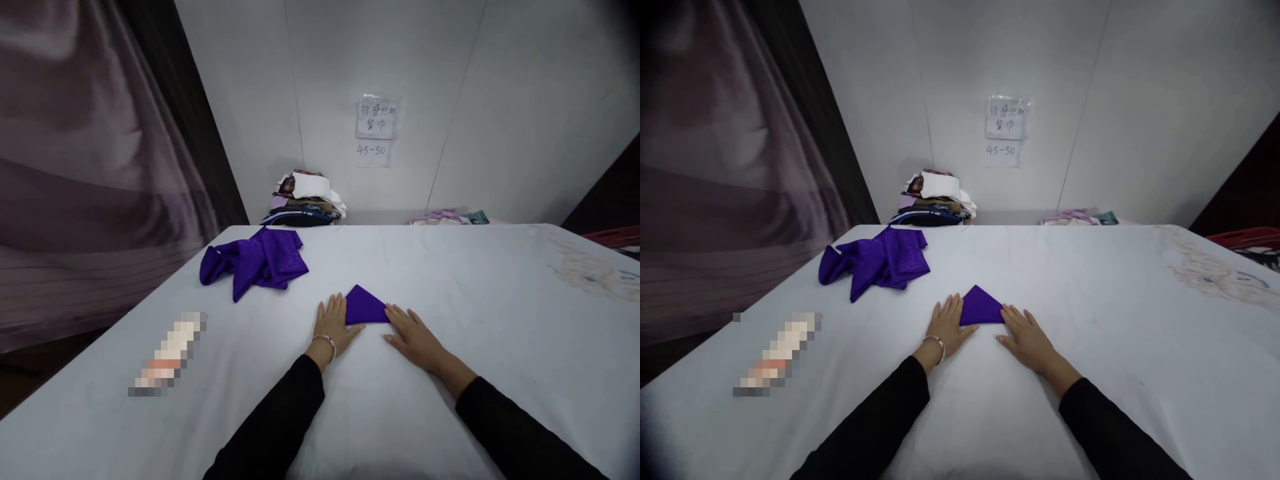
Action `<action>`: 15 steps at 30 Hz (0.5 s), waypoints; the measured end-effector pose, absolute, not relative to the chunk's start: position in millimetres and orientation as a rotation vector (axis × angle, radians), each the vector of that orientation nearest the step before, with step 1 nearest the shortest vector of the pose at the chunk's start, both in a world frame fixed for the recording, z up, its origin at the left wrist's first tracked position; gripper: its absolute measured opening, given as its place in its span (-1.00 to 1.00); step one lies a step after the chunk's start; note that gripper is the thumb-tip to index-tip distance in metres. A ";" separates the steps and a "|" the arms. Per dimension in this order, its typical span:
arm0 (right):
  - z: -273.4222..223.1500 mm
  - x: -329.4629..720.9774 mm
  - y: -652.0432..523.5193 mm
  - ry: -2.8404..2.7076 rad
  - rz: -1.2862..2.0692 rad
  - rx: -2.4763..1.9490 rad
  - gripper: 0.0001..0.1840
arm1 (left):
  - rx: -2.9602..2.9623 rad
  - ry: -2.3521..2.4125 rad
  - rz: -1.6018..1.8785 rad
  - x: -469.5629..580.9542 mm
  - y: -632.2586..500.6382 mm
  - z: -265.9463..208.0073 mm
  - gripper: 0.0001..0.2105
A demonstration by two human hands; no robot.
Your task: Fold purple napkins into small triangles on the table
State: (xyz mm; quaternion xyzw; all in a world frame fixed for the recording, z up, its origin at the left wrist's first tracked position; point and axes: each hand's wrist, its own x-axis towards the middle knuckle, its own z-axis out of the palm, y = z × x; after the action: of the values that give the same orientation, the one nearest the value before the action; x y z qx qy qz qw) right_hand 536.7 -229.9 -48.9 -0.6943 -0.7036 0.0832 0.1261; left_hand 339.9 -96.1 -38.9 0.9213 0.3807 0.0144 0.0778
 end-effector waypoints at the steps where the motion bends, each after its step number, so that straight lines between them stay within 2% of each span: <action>1: -48.8 536.6 -230.2 -2.048 0.243 -2.022 -0.32 | 2.755 1.142 0.038 332.9 -97.4 -38.5 -0.18; 4: -48.9 536.9 -230.6 -2.046 0.244 -2.020 -0.33 | 2.738 1.160 0.025 310.8 -101.3 -38.3 -0.23; 8: -50.3 537.7 -231.1 -2.053 0.236 -2.020 -0.32 | 2.710 1.177 0.062 284.8 -102.7 -38.8 -0.41; 15: -52.7 537.8 -231.2 -2.054 0.199 -2.032 -0.30 | 2.581 1.248 0.360 275.3 -96.4 -36.8 -0.69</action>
State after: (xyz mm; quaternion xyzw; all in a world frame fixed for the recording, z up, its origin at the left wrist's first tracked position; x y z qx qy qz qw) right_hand 537.8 -231.2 -52.7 -0.6964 -0.7039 0.0680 0.1223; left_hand 275.3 -96.4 -36.8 0.8862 0.4285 0.1235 0.1258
